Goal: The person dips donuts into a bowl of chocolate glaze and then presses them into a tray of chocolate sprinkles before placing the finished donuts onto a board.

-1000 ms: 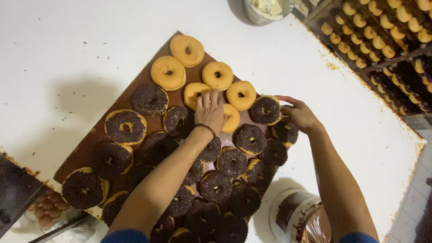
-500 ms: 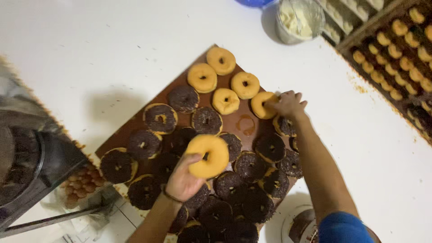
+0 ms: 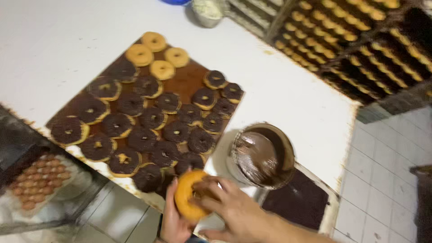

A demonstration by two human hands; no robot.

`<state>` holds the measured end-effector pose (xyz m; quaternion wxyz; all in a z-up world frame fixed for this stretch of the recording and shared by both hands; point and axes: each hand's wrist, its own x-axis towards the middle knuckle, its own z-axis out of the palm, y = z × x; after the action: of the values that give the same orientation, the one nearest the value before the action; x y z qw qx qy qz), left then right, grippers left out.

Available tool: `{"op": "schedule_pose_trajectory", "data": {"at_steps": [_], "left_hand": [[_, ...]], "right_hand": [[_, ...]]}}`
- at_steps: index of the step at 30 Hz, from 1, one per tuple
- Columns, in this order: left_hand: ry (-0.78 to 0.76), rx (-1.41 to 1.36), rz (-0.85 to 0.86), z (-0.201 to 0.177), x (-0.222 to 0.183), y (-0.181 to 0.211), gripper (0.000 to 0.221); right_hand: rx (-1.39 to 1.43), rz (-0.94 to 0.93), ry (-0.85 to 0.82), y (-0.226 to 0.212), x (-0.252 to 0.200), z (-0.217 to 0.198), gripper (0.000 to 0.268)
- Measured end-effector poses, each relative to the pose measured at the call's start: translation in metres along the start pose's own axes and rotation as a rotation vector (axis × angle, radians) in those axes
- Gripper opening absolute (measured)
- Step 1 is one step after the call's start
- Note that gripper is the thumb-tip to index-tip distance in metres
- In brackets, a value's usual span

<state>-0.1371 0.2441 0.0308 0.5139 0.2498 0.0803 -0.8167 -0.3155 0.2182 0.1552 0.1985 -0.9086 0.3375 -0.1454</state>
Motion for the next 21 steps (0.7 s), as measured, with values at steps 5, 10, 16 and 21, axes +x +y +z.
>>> {"op": "schedule_pose_trajectory", "data": {"at_steps": [5, 10, 16, 21], "left_hand": [[0.146, 0.128, -0.155, -0.048, -0.028, -0.114, 0.055], [0.111, 0.312, -0.281, -0.039, -0.035, -0.160, 0.058], [-0.017, 0.382, -0.447, 0.002, -0.014, -0.137, 0.065], [0.051, 0.393, -0.457, 0.002, 0.020, -0.108, 0.062]], "right_hand": [[0.474, 0.563, -0.247, -0.039, -0.116, -0.006, 0.072], [0.317, 0.575, -0.090, -0.042, -0.163, 0.002, 0.081], [0.124, 0.558, 0.254, 0.017, -0.160, -0.042, 0.082], [-0.054, 1.056, -0.097, 0.150, -0.089, -0.045, 0.080]]}}
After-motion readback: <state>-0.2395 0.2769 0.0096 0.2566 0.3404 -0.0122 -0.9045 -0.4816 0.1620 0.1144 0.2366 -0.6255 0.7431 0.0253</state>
